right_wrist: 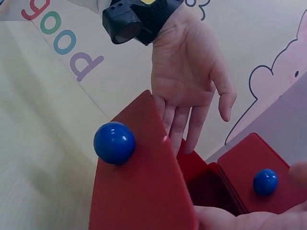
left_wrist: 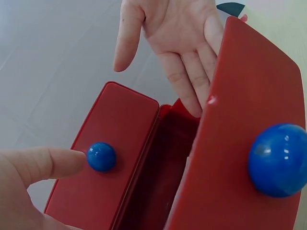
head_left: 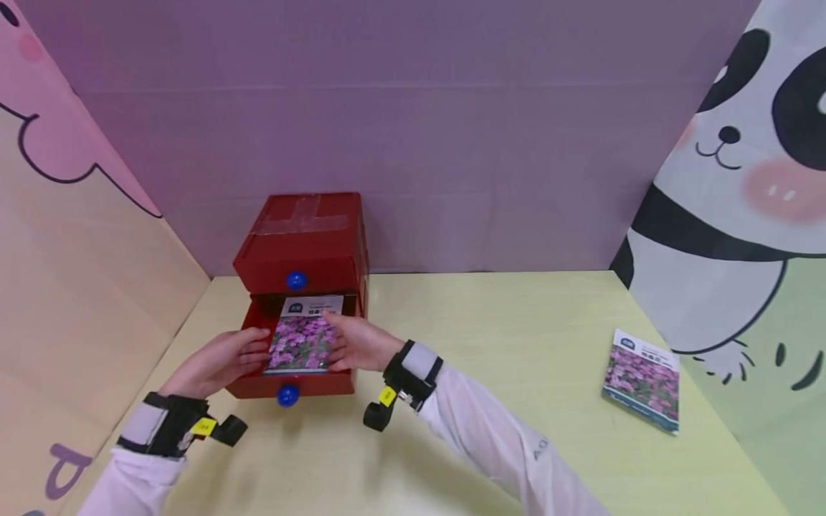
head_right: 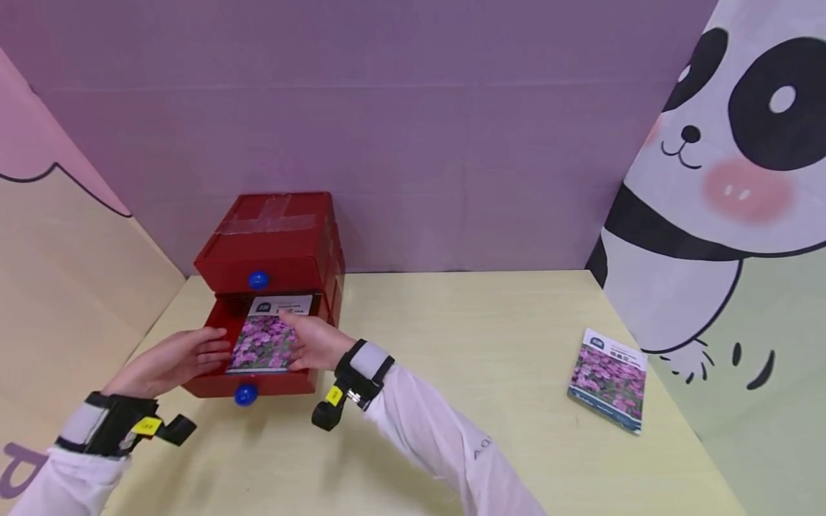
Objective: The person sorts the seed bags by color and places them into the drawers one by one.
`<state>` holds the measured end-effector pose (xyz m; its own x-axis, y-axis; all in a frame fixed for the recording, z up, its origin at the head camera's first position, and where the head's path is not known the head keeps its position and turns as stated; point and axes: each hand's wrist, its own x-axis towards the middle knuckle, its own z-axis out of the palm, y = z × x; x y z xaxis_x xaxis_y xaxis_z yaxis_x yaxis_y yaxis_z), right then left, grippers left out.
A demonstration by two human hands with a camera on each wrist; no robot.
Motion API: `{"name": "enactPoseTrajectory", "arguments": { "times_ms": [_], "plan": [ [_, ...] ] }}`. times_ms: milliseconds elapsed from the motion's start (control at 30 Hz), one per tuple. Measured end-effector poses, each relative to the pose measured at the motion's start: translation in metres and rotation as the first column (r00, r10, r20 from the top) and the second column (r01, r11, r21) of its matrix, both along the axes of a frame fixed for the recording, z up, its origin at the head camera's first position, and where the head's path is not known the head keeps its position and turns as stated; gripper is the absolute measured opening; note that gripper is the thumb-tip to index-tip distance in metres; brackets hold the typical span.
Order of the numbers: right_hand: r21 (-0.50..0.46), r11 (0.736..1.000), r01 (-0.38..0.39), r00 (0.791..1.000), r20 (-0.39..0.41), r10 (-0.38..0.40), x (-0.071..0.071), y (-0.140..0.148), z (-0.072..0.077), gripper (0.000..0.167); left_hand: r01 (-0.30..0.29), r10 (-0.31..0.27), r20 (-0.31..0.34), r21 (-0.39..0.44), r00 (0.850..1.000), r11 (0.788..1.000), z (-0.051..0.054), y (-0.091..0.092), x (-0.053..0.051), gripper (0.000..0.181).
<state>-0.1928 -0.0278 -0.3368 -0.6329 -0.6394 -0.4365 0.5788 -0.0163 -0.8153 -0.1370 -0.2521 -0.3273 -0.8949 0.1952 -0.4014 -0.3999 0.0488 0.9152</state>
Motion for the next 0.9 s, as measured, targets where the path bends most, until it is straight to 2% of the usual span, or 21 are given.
{"name": "enactPoseTrajectory", "arguments": {
  "times_ms": [100, 267, 500, 700, 900],
  "plan": [
    [-0.007, 1.000, -0.002, 1.000, -0.018, 0.002, 0.000, 0.001, 0.002, 0.071, 0.027, -0.029, -0.030, -0.056, 0.999, 0.998, 0.001, -0.001, 0.000, 0.063],
    [-0.008, 1.000, -0.022, 0.998, -0.062, 0.022, -0.002, 0.006, 0.011, 0.067, 0.033, -0.047, -0.090, -0.155, 0.995, 0.987, 0.007, -0.001, 0.001, 0.065],
    [0.022, 1.000, 0.002, 0.984, -0.179, 0.002, -0.008, 0.018, 0.024, 0.055, 0.049, -0.082, -0.171, -0.190, 0.982, 0.981, 0.023, 0.003, 0.002, 0.066],
    [0.140, 0.990, 0.027, 0.953, -0.304, 0.017, -0.012, 0.027, 0.028, 0.048, 0.042, -0.101, -0.240, -0.241, 0.966, 0.970, 0.032, 0.016, 0.009, 0.068],
    [0.217, 0.972, 0.093, 0.918, -0.397, 0.001, -0.014, 0.033, 0.030, 0.059, 0.014, -0.124, -0.305, -0.339, 0.944, 0.941, 0.042, 0.034, 0.012, 0.070]
  ]
}}
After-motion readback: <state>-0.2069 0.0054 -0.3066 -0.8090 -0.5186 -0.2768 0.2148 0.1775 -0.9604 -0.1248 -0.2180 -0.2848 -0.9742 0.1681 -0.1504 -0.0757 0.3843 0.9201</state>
